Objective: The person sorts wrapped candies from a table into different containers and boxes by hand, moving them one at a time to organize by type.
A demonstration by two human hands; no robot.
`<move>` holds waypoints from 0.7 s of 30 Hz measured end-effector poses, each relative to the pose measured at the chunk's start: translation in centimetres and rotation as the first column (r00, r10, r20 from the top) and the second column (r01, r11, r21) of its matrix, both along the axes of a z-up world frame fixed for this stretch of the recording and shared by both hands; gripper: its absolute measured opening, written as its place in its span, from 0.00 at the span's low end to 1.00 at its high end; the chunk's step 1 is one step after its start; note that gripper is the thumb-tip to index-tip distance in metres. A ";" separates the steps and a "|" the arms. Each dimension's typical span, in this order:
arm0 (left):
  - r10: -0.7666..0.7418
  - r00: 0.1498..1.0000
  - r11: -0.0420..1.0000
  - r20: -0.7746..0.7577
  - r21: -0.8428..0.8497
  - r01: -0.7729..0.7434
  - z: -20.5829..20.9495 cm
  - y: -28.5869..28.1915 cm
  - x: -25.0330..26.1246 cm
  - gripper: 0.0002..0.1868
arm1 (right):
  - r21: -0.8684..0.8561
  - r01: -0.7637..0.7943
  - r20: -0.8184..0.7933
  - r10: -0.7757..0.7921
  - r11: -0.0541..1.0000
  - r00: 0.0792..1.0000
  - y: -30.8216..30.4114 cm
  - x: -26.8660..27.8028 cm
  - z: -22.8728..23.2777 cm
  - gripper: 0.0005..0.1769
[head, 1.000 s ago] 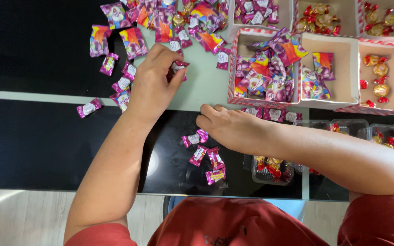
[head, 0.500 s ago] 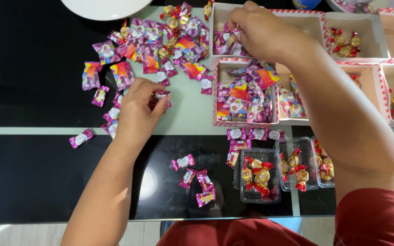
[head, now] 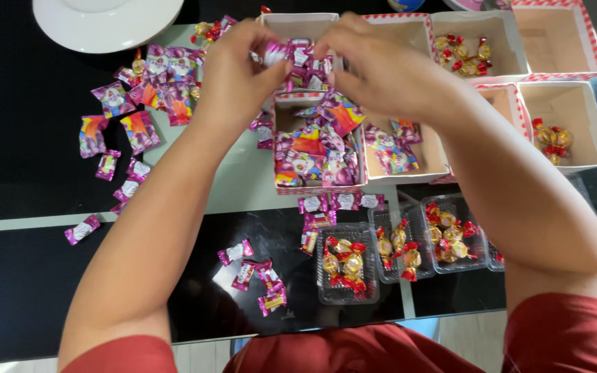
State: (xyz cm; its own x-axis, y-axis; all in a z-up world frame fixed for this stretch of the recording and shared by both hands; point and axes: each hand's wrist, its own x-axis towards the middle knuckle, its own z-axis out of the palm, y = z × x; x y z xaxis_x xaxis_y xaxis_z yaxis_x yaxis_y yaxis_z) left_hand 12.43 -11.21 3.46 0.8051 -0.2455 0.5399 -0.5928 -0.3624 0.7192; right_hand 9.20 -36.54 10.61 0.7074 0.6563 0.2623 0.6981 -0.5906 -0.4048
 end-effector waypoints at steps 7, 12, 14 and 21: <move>0.051 0.963 0.983 0.265 0.155 -0.095 -2.4 -3.3 3.2 0.19 | -0.031 -0.029 0.102 0.032 0.999 0.994 -2.6 -9.1 3.2 0.16; 0.038 0.993 0.968 0.108 0.241 -0.063 1.1 -0.5 -3.3 0.17 | -0.026 -0.044 -0.204 0.037 0.999 0.978 -2.5 -12.6 2.7 0.17; 0.016 0.999 0.958 -0.044 0.288 -0.002 3.0 1.5 -7.8 0.18 | -0.022 -0.098 -0.239 0.090 0.995 0.967 -1.5 -13.4 1.9 0.15; -0.002 0.964 0.762 -0.268 0.623 0.175 2.9 6.1 -22.0 0.49 | -0.175 -0.185 -0.282 0.131 0.967 0.950 3.2 -15.9 -2.0 0.23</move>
State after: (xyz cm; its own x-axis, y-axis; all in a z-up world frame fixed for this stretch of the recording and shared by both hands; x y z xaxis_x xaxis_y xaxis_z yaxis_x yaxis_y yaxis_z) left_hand -9.60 -5.07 6.36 0.8422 -0.5385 0.0281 -0.4889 -0.7405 0.4611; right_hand -6.74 -33.31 8.63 0.6164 0.7845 -0.0670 0.6715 -0.5682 -0.4757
